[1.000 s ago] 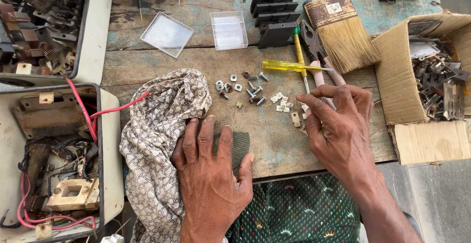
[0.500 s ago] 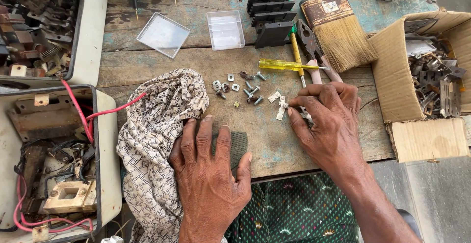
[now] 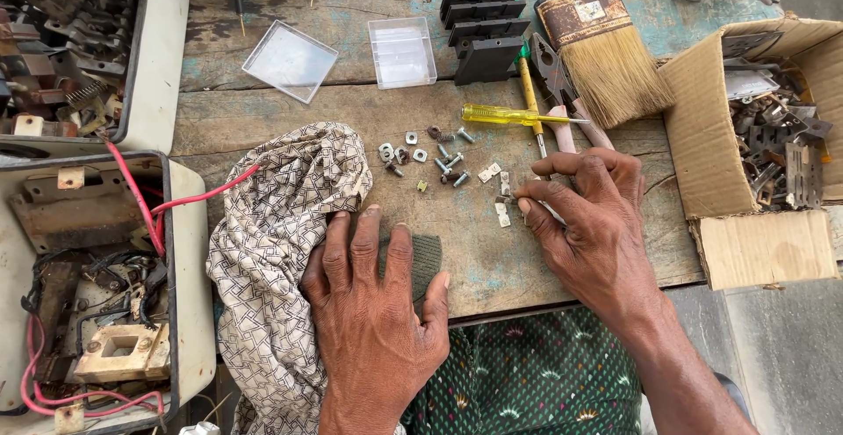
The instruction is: The person rubs a small metal contact against a grinding disc, then tests an electrical switch component with multimeter probes before grinding its metal parts.
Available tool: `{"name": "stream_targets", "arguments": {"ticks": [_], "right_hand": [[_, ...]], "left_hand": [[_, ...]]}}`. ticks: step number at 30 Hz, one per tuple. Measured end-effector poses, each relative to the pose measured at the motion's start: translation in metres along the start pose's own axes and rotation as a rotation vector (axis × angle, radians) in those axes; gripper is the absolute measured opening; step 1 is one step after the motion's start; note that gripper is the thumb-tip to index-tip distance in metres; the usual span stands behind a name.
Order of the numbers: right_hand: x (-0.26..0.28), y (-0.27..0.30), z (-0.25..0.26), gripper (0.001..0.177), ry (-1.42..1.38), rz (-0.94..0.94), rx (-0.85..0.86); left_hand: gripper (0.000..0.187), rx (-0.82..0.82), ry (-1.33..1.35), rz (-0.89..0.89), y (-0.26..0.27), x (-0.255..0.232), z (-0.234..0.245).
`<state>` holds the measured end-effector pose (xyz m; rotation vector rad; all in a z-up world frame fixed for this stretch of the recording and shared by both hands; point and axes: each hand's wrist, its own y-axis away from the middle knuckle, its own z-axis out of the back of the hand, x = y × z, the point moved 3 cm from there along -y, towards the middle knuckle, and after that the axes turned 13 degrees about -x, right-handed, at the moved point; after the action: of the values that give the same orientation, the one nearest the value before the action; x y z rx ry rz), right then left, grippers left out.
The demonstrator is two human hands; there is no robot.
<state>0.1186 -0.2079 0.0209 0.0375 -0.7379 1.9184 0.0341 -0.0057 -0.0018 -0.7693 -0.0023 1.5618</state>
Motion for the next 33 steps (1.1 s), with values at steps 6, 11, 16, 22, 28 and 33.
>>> {"name": "stream_targets", "arguments": {"ticks": [6, 11, 16, 22, 28, 33], "right_hand": [[-0.005, 0.006, 0.006, 0.015, 0.019, -0.039, -0.01], [-0.008, 0.012, 0.01, 0.014, 0.013, -0.027, -0.076], [-0.013, 0.028, 0.022, 0.016, 0.029, -0.065, -0.205], [-0.03, 0.048, 0.033, 0.015, 0.045, -0.12, -0.234], [-0.023, 0.06, 0.024, 0.017, 0.077, 0.006, -0.181], [-0.016, 0.058, 0.022, 0.032, 0.102, 0.034, -0.137]], "left_hand": [[0.057, -0.007, -0.004, -0.002, 0.001, 0.001, 0.0], [0.051, -0.005, -0.006, -0.011, 0.002, 0.0, 0.0], [0.045, -0.019, -0.015, -0.019, 0.002, 0.0, -0.002], [0.046, -0.043, -0.076, -0.047, 0.004, -0.001, -0.004], [0.045, -0.055, -0.105, -0.071, 0.008, -0.001, -0.007], [0.045, -0.074, -0.127, -0.1, 0.01, -0.001, -0.006]]}}
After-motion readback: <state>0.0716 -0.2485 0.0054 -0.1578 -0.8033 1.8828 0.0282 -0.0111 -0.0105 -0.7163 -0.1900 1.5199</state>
